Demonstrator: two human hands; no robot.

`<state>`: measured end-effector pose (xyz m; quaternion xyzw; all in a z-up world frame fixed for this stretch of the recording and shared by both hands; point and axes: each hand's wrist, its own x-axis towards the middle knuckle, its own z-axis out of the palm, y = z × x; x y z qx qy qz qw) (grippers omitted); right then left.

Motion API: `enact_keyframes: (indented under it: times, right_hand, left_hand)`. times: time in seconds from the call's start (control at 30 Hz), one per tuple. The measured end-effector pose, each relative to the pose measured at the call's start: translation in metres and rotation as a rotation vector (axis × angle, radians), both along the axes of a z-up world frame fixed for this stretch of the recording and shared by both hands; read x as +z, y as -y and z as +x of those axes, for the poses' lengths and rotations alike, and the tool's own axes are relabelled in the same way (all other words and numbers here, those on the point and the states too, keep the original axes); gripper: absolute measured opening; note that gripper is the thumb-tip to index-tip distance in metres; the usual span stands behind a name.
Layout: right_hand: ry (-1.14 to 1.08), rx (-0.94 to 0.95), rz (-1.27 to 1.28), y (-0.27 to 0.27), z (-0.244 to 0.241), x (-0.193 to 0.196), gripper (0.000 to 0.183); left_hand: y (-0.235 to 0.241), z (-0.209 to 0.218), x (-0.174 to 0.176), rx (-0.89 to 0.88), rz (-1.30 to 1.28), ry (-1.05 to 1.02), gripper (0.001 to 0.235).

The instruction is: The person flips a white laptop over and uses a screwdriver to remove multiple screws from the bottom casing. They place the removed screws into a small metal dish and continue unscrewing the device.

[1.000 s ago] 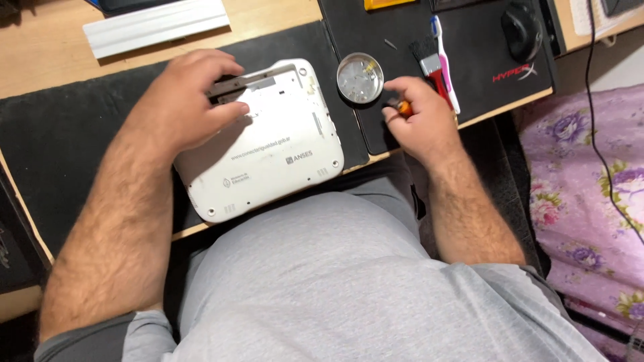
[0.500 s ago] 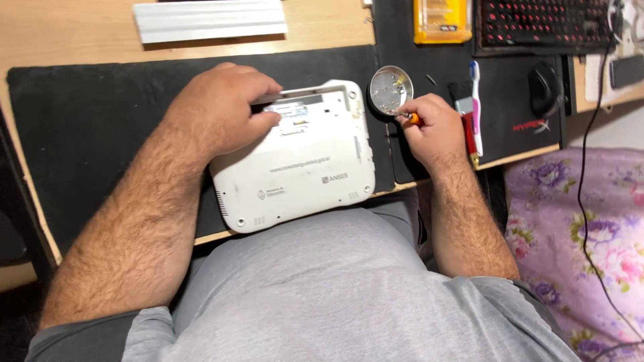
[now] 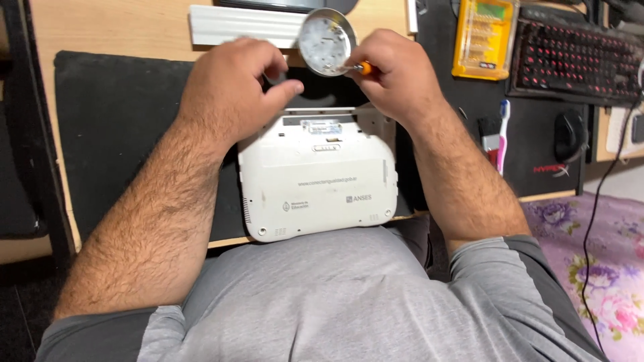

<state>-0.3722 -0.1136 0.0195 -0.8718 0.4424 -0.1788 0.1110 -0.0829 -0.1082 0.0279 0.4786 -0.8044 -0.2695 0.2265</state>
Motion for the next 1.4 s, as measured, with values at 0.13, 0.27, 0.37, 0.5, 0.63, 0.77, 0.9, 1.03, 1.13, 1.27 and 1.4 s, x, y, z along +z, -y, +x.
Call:
enact_keyframes:
  times: [0.13, 0.27, 0.37, 0.5, 0.63, 0.77, 0.9, 1.03, 1.13, 1.27, 1.4]
  right_hand:
    - [0.056, 0.077, 0.008, 0.019, 0.021, -0.009, 0.019]
    - [0.107, 0.152, 0.033, 0.025, 0.026, -0.011, 0.028]
    - [0.149, 0.182, 0.06, 0.024, 0.023, -0.015, 0.029]
    - [0.181, 0.222, 0.104, 0.016, 0.022, -0.015, 0.036]
    - [0.141, 0.257, 0.084, 0.013, 0.017, -0.017, 0.033]
    - [0.117, 0.329, 0.105, 0.009, 0.013, -0.008, 0.036]
    - [0.22, 0.411, 0.262, 0.003, 0.005, 0.023, 0.018]
    - [0.385, 0.301, 0.289, -0.008, -0.019, 0.023, 0.034]
    - [0.578, 0.337, 0.385, -0.016, -0.025, 0.019, 0.034]
    - [0.545, 0.404, 0.403, -0.029, -0.027, 0.021, 0.011]
    - [0.46, 0.64, 0.298, -0.026, -0.03, 0.034, 0.011]
  left_hand:
    - [0.005, 0.008, -0.003, 0.092, -0.067, -0.046, 0.036]
    - [0.005, 0.007, 0.001, 0.137, -0.018, -0.058, 0.057]
    - [0.006, 0.005, 0.0, 0.103, -0.07, -0.041, 0.072]
    - [0.004, 0.001, 0.003, 0.024, -0.066, -0.07, 0.091]
    - [0.004, -0.002, 0.001, -0.067, -0.054, -0.059, 0.094]
    - [0.001, -0.004, 0.002, -0.161, -0.058, -0.112, 0.086]
    - [-0.007, -0.008, 0.004, -0.231, -0.076, -0.113, 0.085]
    - [-0.018, -0.008, -0.002, -0.337, -0.162, -0.15, 0.083]
    - [-0.027, -0.011, 0.0, -0.404, -0.081, -0.115, 0.087]
    - [-0.035, -0.017, 0.004, -0.523, -0.139, 0.011, 0.097]
    - [-0.043, -0.021, 0.005, -0.56, -0.197, 0.075, 0.114]
